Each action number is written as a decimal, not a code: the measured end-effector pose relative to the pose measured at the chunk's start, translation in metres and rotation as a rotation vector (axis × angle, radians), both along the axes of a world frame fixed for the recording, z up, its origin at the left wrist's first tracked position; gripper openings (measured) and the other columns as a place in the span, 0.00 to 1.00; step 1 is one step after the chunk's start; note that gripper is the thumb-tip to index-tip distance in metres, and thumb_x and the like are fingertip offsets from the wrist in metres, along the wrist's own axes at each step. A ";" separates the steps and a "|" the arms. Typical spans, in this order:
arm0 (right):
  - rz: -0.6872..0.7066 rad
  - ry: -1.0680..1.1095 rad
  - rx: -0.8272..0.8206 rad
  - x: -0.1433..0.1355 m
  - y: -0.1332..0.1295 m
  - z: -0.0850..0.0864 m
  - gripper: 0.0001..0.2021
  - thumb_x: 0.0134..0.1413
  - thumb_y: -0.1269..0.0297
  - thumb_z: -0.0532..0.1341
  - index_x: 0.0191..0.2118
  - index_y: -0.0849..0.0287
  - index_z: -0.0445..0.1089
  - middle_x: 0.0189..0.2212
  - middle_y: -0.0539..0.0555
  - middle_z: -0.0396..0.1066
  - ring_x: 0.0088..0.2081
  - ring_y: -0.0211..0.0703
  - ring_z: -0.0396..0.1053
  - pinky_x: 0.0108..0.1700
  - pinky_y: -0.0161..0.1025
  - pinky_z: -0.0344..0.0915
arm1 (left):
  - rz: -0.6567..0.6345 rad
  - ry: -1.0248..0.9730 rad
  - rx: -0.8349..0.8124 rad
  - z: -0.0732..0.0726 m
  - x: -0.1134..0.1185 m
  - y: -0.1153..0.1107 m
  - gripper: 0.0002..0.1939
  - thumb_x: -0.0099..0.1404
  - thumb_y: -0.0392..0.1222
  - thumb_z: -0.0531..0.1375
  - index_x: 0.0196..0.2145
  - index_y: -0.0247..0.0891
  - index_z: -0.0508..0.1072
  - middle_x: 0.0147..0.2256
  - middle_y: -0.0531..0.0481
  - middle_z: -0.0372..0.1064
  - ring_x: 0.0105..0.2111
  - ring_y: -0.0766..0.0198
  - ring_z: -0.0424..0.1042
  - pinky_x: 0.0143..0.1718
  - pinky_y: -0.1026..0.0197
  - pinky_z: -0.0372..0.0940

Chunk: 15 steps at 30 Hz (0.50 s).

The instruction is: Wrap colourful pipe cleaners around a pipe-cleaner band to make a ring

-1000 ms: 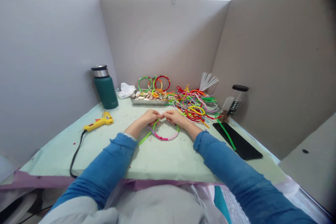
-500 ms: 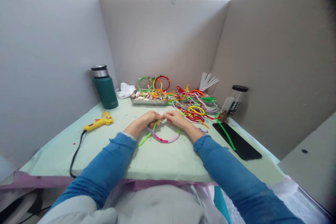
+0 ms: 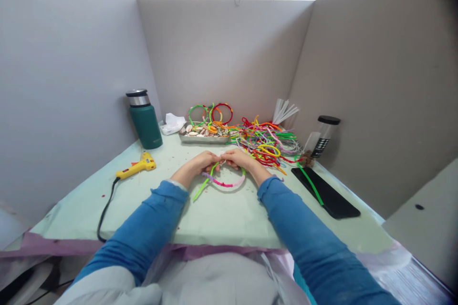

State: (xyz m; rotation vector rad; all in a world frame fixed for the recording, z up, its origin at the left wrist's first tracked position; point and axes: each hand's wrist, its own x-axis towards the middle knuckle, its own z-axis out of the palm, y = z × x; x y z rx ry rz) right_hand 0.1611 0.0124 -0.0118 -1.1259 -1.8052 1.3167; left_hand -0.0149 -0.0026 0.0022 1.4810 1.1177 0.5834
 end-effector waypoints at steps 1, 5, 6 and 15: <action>-0.016 0.007 0.036 0.000 -0.002 -0.001 0.12 0.52 0.57 0.59 0.27 0.62 0.68 0.14 0.43 0.55 0.13 0.27 0.48 0.13 0.30 0.45 | -0.002 0.001 0.000 0.000 0.000 -0.001 0.18 0.56 0.52 0.61 0.22 0.33 0.65 0.15 0.53 0.64 0.10 0.76 0.46 0.14 0.65 0.42; -0.045 0.035 0.124 0.001 -0.008 -0.006 0.15 0.53 0.55 0.57 0.27 0.62 0.69 0.13 0.43 0.55 0.13 0.28 0.47 0.13 0.30 0.43 | -0.008 -0.015 0.011 0.003 0.000 -0.002 0.17 0.54 0.52 0.62 0.26 0.33 0.67 0.18 0.53 0.66 0.10 0.76 0.47 0.13 0.65 0.43; -0.043 0.038 0.125 0.001 -0.008 -0.007 0.15 0.53 0.54 0.57 0.27 0.62 0.69 0.13 0.43 0.55 0.13 0.28 0.47 0.13 0.30 0.43 | -0.003 -0.013 0.022 0.003 0.000 -0.002 0.17 0.54 0.52 0.62 0.27 0.33 0.67 0.18 0.53 0.67 0.10 0.76 0.48 0.13 0.65 0.43; -0.053 0.028 0.122 0.001 -0.007 -0.004 0.14 0.53 0.56 0.57 0.27 0.62 0.69 0.13 0.43 0.55 0.12 0.28 0.47 0.13 0.30 0.44 | -0.112 0.095 0.203 -0.001 -0.008 0.006 0.13 0.55 0.47 0.58 0.26 0.31 0.70 0.23 0.48 0.71 0.12 0.74 0.55 0.15 0.66 0.50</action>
